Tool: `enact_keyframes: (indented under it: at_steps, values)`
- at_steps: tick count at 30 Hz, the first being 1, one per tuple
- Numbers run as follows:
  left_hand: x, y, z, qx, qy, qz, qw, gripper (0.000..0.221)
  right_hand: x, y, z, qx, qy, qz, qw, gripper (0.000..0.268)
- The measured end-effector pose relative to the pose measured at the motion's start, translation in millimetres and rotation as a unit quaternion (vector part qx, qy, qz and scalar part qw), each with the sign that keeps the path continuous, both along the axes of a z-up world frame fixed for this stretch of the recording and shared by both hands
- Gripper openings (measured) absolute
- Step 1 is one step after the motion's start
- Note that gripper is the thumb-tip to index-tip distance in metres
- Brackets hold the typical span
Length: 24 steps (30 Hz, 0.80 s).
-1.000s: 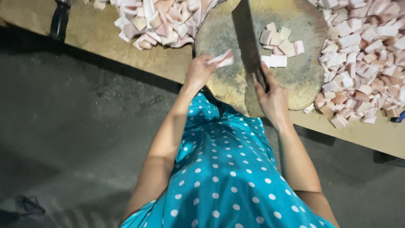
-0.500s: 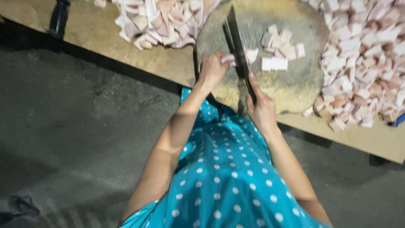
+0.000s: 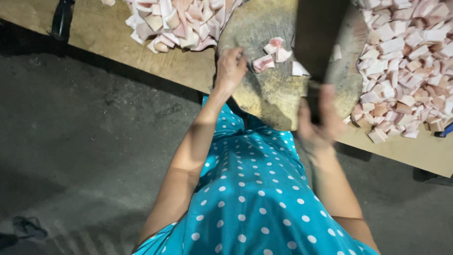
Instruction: The person chops long strips of animal skin into smaller pieces using a cleaver on a wooden cutting board.
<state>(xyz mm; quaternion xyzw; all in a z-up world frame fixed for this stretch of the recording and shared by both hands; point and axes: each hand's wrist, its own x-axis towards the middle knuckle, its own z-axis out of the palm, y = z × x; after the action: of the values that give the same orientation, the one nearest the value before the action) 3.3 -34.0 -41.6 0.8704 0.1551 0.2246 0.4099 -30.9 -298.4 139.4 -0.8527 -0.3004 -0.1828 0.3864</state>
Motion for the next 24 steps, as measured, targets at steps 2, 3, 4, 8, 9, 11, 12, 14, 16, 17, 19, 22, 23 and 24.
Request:
enact_keyframes:
  at_steps: [2,3,4,8,9,11,12,14,16,17,19,22,23,24]
  values:
    - [-5,6,2,-0.253,0.099,0.01,0.962,0.032,3,22,-34,-0.121,0.099,-0.001,0.988,0.062]
    - [-6,3,1,-0.254,0.098,0.013,0.962,0.032,3,30,-48,-0.189,0.203,0.014,0.961,0.063]
    - [-1,-2,-1,-0.138,0.051,0.01,0.989,0.029,5,29,-56,-0.187,0.198,0.015,0.962,0.063]
    - [15,-22,-4,0.012,-0.002,-0.05,0.999,0.028,15,13,-62,-0.102,0.157,0.061,0.98,0.065]
    - [10,-31,-2,0.01,-0.005,-0.049,0.999,0.028,21,8,-59,-0.038,0.114,0.099,0.988,0.063]
    - [3,-39,7,0.005,0.03,-0.076,0.997,0.013,32,4,-47,0.002,0.334,-0.003,0.943,0.066]
    - [3,-39,9,0.006,0.029,-0.073,0.997,0.013,33,2,-45,0.039,0.546,-0.094,0.832,0.07]
    - [-1,-36,8,-0.03,0.084,-0.094,0.992,0.024,29,-3,-44,0.047,0.412,-0.042,0.909,0.065]
    - [-5,-32,6,-0.084,0.057,-0.107,0.989,0.031,21,-6,-39,0.056,0.268,0.012,0.962,0.06]
    - [-6,-28,5,-0.138,0.026,-0.122,0.983,0.039,17,-8,-33,0.072,0.254,0.019,0.964,0.058]
    - [-11,-18,-1,-0.198,0.002,-0.113,0.974,0.041,8,-9,-18,0.087,0.24,0.032,0.966,0.056]
    - [-16,23,-20,-0.287,-0.073,-0.062,0.953,0.039,-3,8,-5,0.046,0.281,0.003,0.959,0.061]
    - [-16,43,-26,-0.317,-0.123,-0.024,0.94,0.036,-6,17,-5,0.017,0.306,0.0,0.952,0.06]
    - [-16,71,-29,-0.187,-0.024,0.08,0.979,0.04,-8,24,-5,-0.013,0.33,-0.005,0.944,0.059]
